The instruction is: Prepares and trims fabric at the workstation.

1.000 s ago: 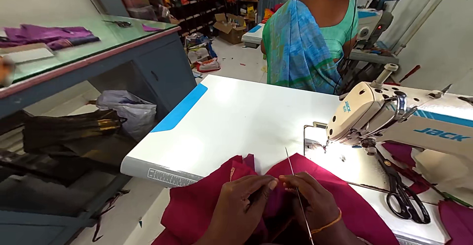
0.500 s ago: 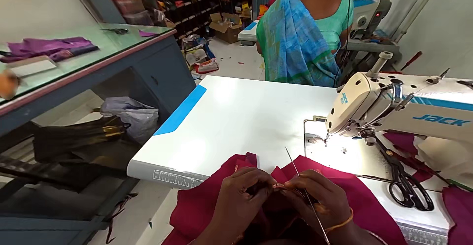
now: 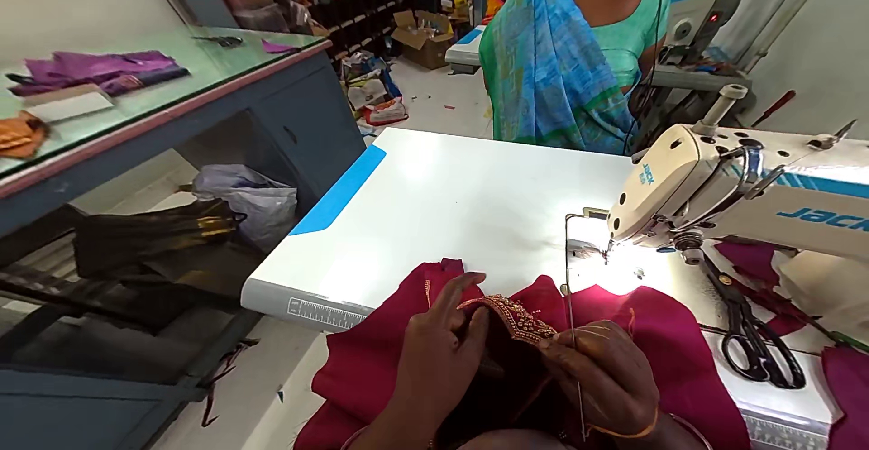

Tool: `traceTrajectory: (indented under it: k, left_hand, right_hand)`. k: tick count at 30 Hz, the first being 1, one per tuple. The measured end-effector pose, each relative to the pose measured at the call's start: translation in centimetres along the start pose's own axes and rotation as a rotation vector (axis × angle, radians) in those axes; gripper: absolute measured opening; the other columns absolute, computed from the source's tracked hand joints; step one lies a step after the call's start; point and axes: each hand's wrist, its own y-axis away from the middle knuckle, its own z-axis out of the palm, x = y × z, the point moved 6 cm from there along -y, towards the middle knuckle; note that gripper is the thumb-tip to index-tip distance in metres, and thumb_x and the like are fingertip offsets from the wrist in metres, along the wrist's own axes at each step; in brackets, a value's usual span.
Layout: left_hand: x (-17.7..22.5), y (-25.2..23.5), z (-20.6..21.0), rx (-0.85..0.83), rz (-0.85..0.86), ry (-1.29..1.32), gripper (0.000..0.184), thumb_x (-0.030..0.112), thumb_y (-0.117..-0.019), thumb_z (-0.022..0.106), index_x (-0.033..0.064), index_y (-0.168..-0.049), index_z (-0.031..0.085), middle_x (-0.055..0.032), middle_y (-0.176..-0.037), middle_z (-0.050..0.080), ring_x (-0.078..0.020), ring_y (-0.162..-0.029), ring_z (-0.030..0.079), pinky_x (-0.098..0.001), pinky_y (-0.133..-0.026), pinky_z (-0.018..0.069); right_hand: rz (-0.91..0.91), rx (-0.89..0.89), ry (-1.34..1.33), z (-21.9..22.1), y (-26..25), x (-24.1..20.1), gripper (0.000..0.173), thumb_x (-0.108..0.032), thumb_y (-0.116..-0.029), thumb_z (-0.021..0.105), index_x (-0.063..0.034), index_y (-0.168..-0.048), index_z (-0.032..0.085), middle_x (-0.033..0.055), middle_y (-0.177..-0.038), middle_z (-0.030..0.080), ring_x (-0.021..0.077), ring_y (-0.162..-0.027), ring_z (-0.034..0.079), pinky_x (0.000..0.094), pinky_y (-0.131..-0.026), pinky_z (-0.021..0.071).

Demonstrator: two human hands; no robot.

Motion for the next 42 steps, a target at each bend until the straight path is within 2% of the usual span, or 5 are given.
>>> traceTrajectory:
  k: [5,12,23,36,42]
  left_hand:
    - [0.1,0.1,2.2,-0.408,-0.301,0.768,0.034,0.015,-0.1055,0.046,0.0075,-0.133,0.064,-0.0053,-0.122,0.069,-0.0153,-0.107,0.069,-0.0353,-0.097,0.0578]
    - [-0.3,-0.7,1.4,-0.015,0.277,0.738,0.014,0.017,-0.0959,0.070,0.0272,-0.103,0.075,0.0158,-0.092,0.072,0.0073,-0.083,0.065,-0.0126,-0.077,0.0555]
    - [-6.8,-2.6,3.9,-0.282,-0.586,0.672,0.054,-0.012,-0.0988,0.045,0.0068,-0.150,0.041,-0.0110,-0.152,0.045,-0.0204,-0.126,0.058,-0.0368,-0.104,0.0504]
    - [-5.1,-3.7,2.5,-0.581,-0.351,-0.629,0.051,0.024,-0.1089,0.049,0.0232,-0.159,0.038,-0.0197,-0.138,0.060,-0.0418,-0.121,0.061,-0.0594,-0.102,0.0478]
    - [3.5,-0.9,6.6,-0.405,0.121,-0.394,0.029,0.024,-0.1041,0.055,0.0045,-0.112,0.075,-0.0141,-0.090,0.074,-0.0312,-0.084,0.074,-0.0513,-0.076,0.0598]
  right_hand:
    - [0.064,0.025,-0.028,0.6,0.5,0.6,0.006,-0.014,-0.0961,0.069,-0.0102,-0.098,0.065,0.0030,-0.088,0.061,0.0108,-0.079,0.061,0.0200,-0.078,0.0540]
    - [0.067,-0.085,-0.171,0.0,-0.1,-0.1,0.031,-0.039,-0.1025,0.062,-0.0106,-0.115,0.065,0.0052,-0.101,0.068,0.0117,-0.089,0.068,0.0235,-0.080,0.0571]
    - [1.019,-0.790,0.136,-0.5,5.6,7.6,0.074,-0.037,-0.0895,0.078,0.0035,-0.146,0.051,0.0270,-0.147,0.053,0.0481,-0.136,0.049,0.0617,-0.111,0.0394]
    - [1.159,-0.634,0.053,-9.2,5.3,7.2,0.032,-0.012,-0.1072,0.044,0.0012,-0.123,0.068,0.0122,-0.101,0.073,0.0188,-0.081,0.072,0.0358,-0.074,0.0615]
    - [0.948,-0.394,0.360,-13.3,4.7,10.1,0.025,-0.019,-0.1022,0.056,-0.0025,-0.096,0.074,0.0160,-0.108,0.066,0.0325,-0.104,0.064,0.0582,-0.090,0.0508]
